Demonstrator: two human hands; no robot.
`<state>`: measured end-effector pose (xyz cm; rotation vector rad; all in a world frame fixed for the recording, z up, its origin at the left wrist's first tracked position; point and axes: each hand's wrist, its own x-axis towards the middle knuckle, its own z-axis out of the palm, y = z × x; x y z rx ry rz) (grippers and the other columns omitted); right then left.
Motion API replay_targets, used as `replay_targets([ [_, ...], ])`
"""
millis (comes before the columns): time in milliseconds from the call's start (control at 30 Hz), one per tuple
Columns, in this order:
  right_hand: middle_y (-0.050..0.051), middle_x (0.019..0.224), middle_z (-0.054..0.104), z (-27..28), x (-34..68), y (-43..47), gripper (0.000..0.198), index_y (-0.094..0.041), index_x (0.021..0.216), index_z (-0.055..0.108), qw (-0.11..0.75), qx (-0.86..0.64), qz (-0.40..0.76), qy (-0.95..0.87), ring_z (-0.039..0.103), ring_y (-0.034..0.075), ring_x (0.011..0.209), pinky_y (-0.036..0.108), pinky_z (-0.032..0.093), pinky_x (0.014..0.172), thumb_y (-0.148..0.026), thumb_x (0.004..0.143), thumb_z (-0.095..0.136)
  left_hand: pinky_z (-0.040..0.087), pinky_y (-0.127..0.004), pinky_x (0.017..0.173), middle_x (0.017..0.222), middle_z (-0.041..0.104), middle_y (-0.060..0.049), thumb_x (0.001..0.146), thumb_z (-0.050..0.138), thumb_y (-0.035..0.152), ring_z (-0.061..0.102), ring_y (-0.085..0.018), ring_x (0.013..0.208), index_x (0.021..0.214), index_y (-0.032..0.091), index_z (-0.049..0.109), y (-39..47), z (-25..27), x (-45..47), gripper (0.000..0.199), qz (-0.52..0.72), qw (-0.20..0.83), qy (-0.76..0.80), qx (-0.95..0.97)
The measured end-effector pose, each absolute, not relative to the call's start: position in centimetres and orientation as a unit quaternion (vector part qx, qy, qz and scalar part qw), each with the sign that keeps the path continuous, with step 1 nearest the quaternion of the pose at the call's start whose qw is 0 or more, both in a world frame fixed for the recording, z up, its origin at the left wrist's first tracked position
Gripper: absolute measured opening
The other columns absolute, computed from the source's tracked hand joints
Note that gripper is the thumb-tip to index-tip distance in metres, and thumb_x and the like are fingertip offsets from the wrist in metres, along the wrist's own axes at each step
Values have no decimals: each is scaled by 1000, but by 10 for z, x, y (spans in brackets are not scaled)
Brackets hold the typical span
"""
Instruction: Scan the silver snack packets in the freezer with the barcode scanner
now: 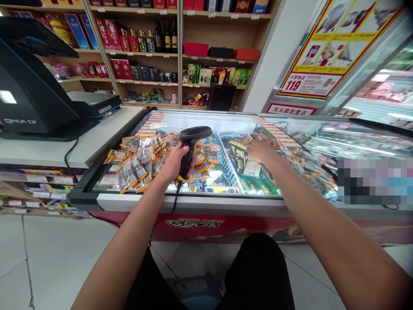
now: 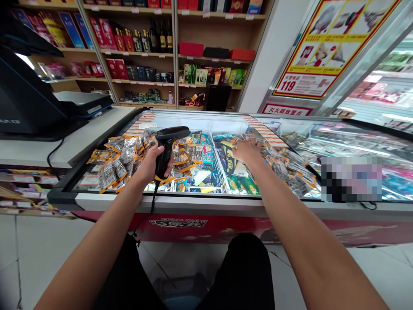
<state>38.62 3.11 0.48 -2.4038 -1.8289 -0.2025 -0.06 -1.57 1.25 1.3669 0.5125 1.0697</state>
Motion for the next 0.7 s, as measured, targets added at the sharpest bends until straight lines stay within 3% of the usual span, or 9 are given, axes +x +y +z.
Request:
replay_targets([
  [100, 22, 146, 80, 8, 380, 33, 45, -22, 141, 86, 17, -787, -71, -612, 58, 51, 155, 75, 43, 121, -30, 111, 54, 38, -26, 40, 65, 63, 7, 91, 67, 65, 55, -13, 38, 100, 27, 46, -17, 13, -1, 45, 463, 616, 226, 596],
  [200, 14, 136, 86, 19, 367, 32, 35, -26, 131, 91, 57, -737, -12, -673, 75, 42, 133, 54, 53, 117, -29, 107, 66, 38, -27, 40, 65, 63, 8, 90, 68, 65, 55, -14, 37, 99, 27, 46, -17, 13, 0, 45, 462, 616, 226, 597],
  [267, 10, 133, 88, 28, 360, 31, 31, -26, 128, 91, 88, -714, 59, -692, 81, 36, 119, 41, 60, 104, -29, 102, 74, 38, -27, 39, 64, 62, 8, 91, 68, 65, 55, -14, 37, 99, 27, 46, -17, 13, 0, 44, 462, 616, 225, 597],
  [400, 14, 127, 88, 41, 352, 30, 54, -20, 136, 85, 137, -752, 122, -633, 82, 35, 107, 38, 65, 85, -33, 85, 95, 39, -27, 40, 64, 62, 7, 91, 67, 64, 54, -13, 37, 97, 27, 46, -17, 13, 0, 43, 452, 621, 226, 599],
  [500, 11, 104, 86, 42, 344, 28, 49, -22, 115, 85, 258, -757, 190, -569, 81, 35, 98, 40, 65, 80, -41, 75, 105, 41, -27, 41, 66, 63, 6, 92, 68, 63, 54, -13, 38, 95, 27, 47, -16, 12, -1, 43, 441, 627, 222, 602],
  [600, 5, 83, 76, 38, 331, 26, 43, -24, 104, 78, 400, -714, 275, -505, 77, 27, 86, 37, 62, 73, -51, 81, 104, 42, -27, 41, 65, 63, 4, 92, 71, 64, 54, -13, 39, 93, 26, 48, -16, 10, -2, 44, 420, 636, 212, 611],
  [700, 1, 79, 71, 37, 316, 26, 44, -26, 103, 74, 499, -647, 329, -473, 73, 22, 78, 32, 58, 66, -52, 83, 103, 42, -28, 40, 64, 62, 2, 94, 72, 67, 54, -14, 38, 89, 25, 52, -18, 9, -3, 46, 378, 646, 197, 634],
])
